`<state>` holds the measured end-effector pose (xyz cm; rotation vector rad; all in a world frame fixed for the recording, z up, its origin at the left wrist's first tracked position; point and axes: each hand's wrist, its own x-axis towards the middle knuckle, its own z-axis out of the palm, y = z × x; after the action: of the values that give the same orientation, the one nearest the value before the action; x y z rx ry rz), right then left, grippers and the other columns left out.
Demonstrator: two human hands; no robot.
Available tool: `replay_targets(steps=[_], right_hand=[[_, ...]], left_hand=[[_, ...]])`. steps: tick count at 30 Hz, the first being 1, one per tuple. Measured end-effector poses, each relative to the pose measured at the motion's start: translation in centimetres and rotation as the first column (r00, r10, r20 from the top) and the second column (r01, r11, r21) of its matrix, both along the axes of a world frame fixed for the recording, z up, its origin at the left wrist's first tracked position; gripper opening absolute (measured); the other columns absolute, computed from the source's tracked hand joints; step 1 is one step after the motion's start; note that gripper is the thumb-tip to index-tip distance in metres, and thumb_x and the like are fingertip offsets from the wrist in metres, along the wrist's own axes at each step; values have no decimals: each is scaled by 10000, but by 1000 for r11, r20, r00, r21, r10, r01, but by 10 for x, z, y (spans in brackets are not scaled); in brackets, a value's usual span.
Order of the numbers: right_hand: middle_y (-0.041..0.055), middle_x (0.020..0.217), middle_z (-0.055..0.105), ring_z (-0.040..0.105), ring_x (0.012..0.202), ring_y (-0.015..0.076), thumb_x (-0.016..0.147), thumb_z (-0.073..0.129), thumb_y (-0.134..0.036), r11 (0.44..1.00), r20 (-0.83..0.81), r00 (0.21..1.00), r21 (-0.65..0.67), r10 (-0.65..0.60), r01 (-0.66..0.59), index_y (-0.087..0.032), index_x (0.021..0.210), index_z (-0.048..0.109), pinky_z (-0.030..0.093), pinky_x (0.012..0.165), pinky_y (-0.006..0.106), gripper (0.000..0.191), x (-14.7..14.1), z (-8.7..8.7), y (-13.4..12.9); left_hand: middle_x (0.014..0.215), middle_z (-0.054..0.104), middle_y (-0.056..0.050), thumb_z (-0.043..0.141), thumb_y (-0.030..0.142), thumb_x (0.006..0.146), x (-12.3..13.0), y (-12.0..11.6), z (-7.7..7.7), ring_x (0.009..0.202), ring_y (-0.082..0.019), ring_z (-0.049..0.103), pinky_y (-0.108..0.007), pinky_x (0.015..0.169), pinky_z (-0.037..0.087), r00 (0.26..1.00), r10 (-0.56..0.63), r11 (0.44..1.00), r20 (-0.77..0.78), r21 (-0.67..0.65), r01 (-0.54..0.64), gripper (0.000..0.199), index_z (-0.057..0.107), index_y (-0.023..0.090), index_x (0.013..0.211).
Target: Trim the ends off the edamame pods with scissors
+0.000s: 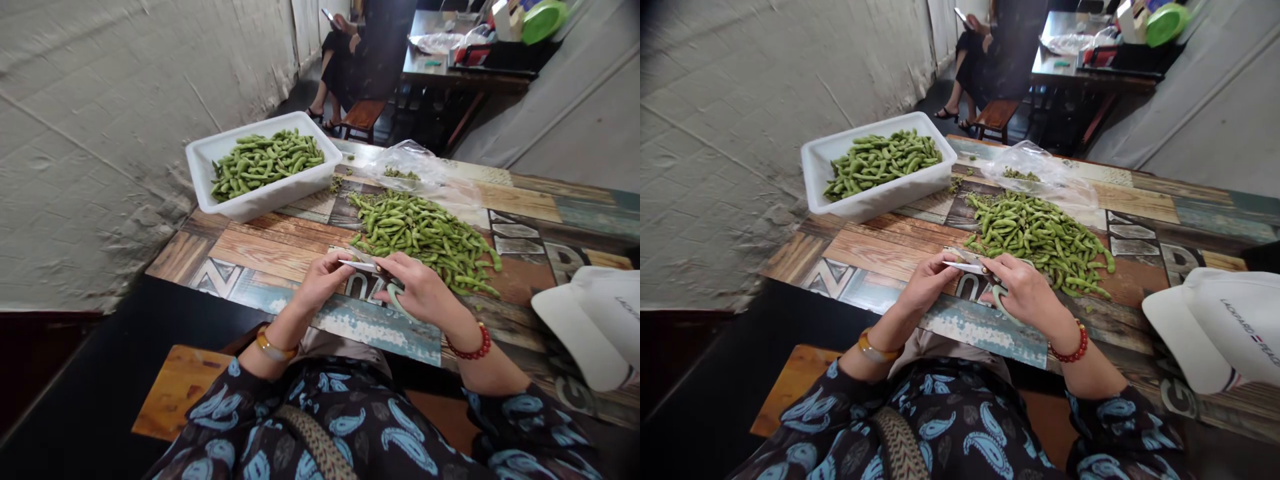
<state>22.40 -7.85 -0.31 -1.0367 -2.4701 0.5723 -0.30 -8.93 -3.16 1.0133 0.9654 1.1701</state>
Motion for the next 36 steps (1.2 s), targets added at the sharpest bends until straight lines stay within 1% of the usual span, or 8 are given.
replay_targets(steps=[5, 10, 15, 21, 26, 31, 33, 36], right_hand=[[121, 1184, 633, 638, 1034, 288, 870, 705, -356, 1000, -19, 1000, 10, 23, -23, -234, 1414, 501, 553, 893, 454, 594, -4, -2, -2], [116, 1204, 623, 629, 1060, 290, 868, 712, -354, 1000, -37, 999, -16, 21, -21, -249, 1420, 489, 543, 915, 459, 605, -5, -1, -2], [113, 1196, 623, 622, 1041, 282, 869, 717, -358, 1000, -37, 999, -2, 23, -23, -225, 1391, 508, 539, 899, 455, 577, -6, -1, -3], [119, 1161, 635, 627, 1026, 277, 871, 712, -365, 1000, -40, 999, 12, 20, -20, -209, 1337, 546, 546, 878, 444, 519, -8, -1, -3], [111, 1104, 653, 636, 983, 266, 909, 662, -356, 999, -8, 1000, 39, 23, -23, -195, 1293, 581, 551, 841, 416, 424, -7, -1, -3], [98, 1072, 663, 654, 960, 257, 913, 655, -379, 998, 51, 999, 56, 15, -18, -199, 1319, 577, 555, 809, 384, 450, -4, 0, -4], [97, 1071, 670, 668, 948, 254, 924, 643, -377, 999, 82, 997, 48, 3, -7, -194, 1329, 576, 555, 792, 368, 450, -3, 2, -4], [96, 1089, 676, 685, 922, 240, 933, 632, -360, 999, 95, 995, 39, -25, 21, -204, 1343, 569, 555, 770, 343, 442, -2, 2, -4]], left_hand=[[798, 671, -40, 749, 381, 784, 0, -2, 1, 744, -150, 579, -257, 714, 431, 986, -43, 996, -158, 69, 55, 239, 729, 149, 835], [792, 675, -39, 720, 367, 816, -1, -2, 2, 735, -145, 577, -260, 707, 430, 974, -65, 993, -218, 82, 85, 217, 734, 155, 859], [720, 641, -25, 731, 412, 798, 0, -2, 3, 653, -128, 530, -250, 631, 401, 969, -48, 993, -242, 89, 71, 262, 724, 150, 812], [694, 621, -22, 738, 419, 791, 0, -4, 6, 647, -132, 508, -254, 624, 389, 965, -28, 997, -262, 67, 47, 261, 716, 159, 780], [698, 635, -33, 735, 423, 799, 0, -4, 5, 669, -151, 536, -267, 637, 406, 964, -27, 996, -266, 71, 48, 253, 732, 171, 780], [765, 649, -51, 740, 408, 804, -1, -2, 1, 757, -179, 576, -298, 720, 439, 952, 22, 987, -304, 156, 27, 220, 748, 191, 763], [769, 627, -48, 750, 396, 796, -1, -1, -1, 778, -178, 566, -299, 733, 434, 949, 42, 983, -313, 181, 16, 219, 730, 190, 724], [686, 534, -12, 774, 385, 770, 0, -1, -4, 684, -138, 482, -271, 650, 381, 945, 51, 984, -323, 176, 7, 261, 672, 173, 655]])
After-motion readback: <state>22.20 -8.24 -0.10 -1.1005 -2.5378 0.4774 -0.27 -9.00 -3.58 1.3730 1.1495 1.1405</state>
